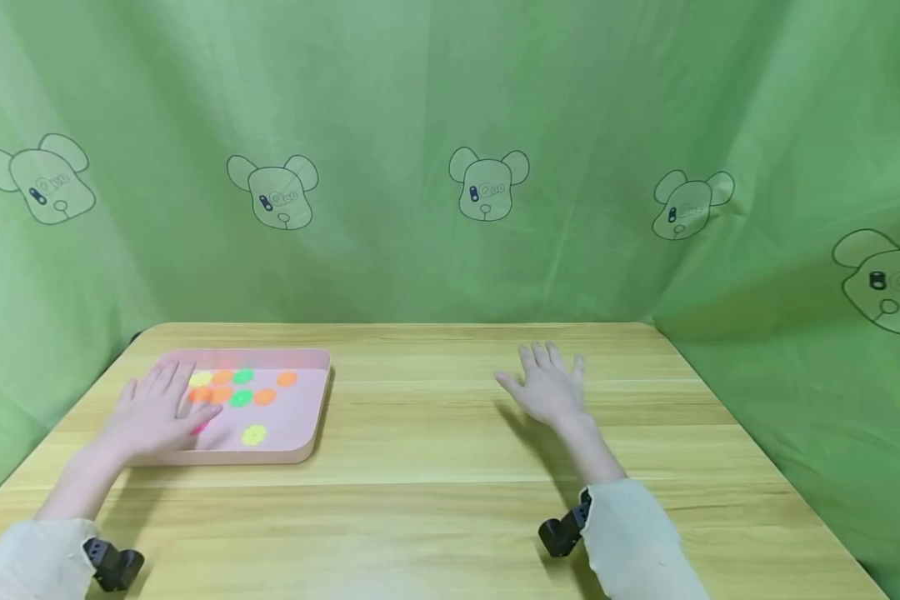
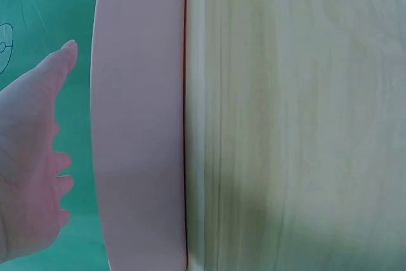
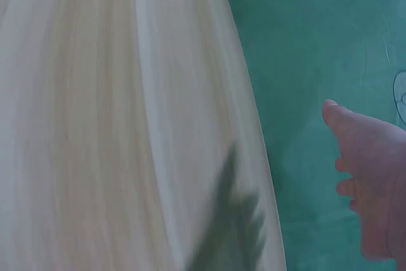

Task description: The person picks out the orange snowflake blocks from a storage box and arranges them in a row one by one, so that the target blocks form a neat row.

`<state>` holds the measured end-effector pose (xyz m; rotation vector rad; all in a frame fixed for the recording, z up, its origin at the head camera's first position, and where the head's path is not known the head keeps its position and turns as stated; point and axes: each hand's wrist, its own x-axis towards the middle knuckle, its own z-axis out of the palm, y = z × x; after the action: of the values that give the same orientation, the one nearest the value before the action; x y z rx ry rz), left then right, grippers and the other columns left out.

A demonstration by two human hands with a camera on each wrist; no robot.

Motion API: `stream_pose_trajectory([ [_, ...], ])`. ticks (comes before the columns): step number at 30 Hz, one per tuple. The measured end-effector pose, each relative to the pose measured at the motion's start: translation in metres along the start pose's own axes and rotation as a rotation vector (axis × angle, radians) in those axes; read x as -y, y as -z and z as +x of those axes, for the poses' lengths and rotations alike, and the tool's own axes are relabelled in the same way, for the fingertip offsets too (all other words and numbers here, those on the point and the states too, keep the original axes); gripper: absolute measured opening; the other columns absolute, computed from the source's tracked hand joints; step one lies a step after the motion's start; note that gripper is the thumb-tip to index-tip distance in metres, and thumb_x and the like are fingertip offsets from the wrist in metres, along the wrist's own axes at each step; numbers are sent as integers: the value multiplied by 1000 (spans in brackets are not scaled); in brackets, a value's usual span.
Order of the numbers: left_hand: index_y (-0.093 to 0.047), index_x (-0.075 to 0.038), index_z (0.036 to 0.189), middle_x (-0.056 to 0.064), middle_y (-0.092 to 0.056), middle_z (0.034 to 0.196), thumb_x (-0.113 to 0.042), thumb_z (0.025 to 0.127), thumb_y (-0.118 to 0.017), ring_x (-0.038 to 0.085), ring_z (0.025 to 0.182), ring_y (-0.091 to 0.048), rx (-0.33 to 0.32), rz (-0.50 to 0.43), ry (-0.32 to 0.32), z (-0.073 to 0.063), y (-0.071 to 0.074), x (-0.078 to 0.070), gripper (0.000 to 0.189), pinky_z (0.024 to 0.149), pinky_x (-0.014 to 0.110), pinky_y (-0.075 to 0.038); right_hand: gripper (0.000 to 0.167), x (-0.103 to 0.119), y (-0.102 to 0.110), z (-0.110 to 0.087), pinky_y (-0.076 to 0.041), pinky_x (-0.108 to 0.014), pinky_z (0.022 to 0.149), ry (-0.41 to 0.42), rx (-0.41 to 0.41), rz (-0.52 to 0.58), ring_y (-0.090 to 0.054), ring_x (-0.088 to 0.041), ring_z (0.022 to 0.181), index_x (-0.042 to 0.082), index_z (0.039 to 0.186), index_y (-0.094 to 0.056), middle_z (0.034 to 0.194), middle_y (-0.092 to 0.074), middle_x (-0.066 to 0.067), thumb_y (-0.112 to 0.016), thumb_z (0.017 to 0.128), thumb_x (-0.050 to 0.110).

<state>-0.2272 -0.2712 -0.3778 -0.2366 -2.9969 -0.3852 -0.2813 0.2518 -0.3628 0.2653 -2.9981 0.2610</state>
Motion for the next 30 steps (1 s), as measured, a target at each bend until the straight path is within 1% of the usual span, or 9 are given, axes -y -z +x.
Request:
stream_pose_trajectory([
  [4,-12,8,144,33,-8,147,-63,86,-43,48,134,-4,-10,7,0,-1,4,3,97,100,69,3,83,12,-2,6,8,-65,102,12,-18,19,-11,-41,137,0,145,-26,148,-22,-24,-29,91,63],
  [8,-10,11,143,35,-8,146,-60,86,-48,50,133,-5,-24,-15,-6,-3,8,9,99,100,69,3,75,25,-4,11,-3,-62,106,41,-64,95,-16,-44,134,-5,142,-28,145,-26,-28,-38,94,52],
  [12,-7,16,141,39,-9,143,-54,83,-58,53,131,-8,-35,-99,-9,-9,12,19,104,102,66,-5,69,40,-6,16,-15,-54,109,95,-117,160,-26,-44,131,-11,137,-34,140,-33,-30,-46,94,43],
  [15,-3,17,140,42,-8,141,-47,80,-66,55,130,-8,-33,-205,4,-15,16,27,107,102,66,-11,69,55,-7,17,-19,-51,109,130,-135,205,-31,-43,129,-11,136,-35,138,-37,-29,-49,93,41],
  [18,3,15,141,41,-3,142,-41,79,-70,55,130,-6,-17,-306,31,-24,19,36,110,100,68,-13,71,72,-8,18,-21,-50,109,146,-119,294,-32,-42,129,-9,138,-34,140,-37,-27,-51,92,42],
  [20,7,13,141,40,0,143,-39,79,-70,56,130,-5,-4,-345,46,-30,21,41,112,100,68,-12,73,83,-10,19,-21,-49,109,150,-91,373,-30,-40,131,-7,140,-31,142,-35,-26,-52,92,43],
  [22,10,12,140,40,4,143,-39,80,-69,56,129,-3,13,-359,66,-34,23,46,113,101,67,-11,74,94,-13,20,-20,-49,109,151,-59,457,-28,-39,132,-5,142,-29,144,-32,-24,-53,91,43],
  [25,11,14,139,41,6,142,-40,81,-68,57,129,-2,26,-348,94,-38,23,53,113,101,67,-11,78,111,-19,20,-19,-49,110,156,-4,580,-25,-37,134,-2,144,-25,146,-30,-21,-56,89,43],
  [30,11,18,137,45,5,139,-40,82,-67,59,126,-3,53,-367,127,-42,22,62,111,99,69,-12,82,143,-32,21,-20,-48,109,183,72,731,-26,-34,134,1,145,-23,147,-30,-17,-62,86,41],
])
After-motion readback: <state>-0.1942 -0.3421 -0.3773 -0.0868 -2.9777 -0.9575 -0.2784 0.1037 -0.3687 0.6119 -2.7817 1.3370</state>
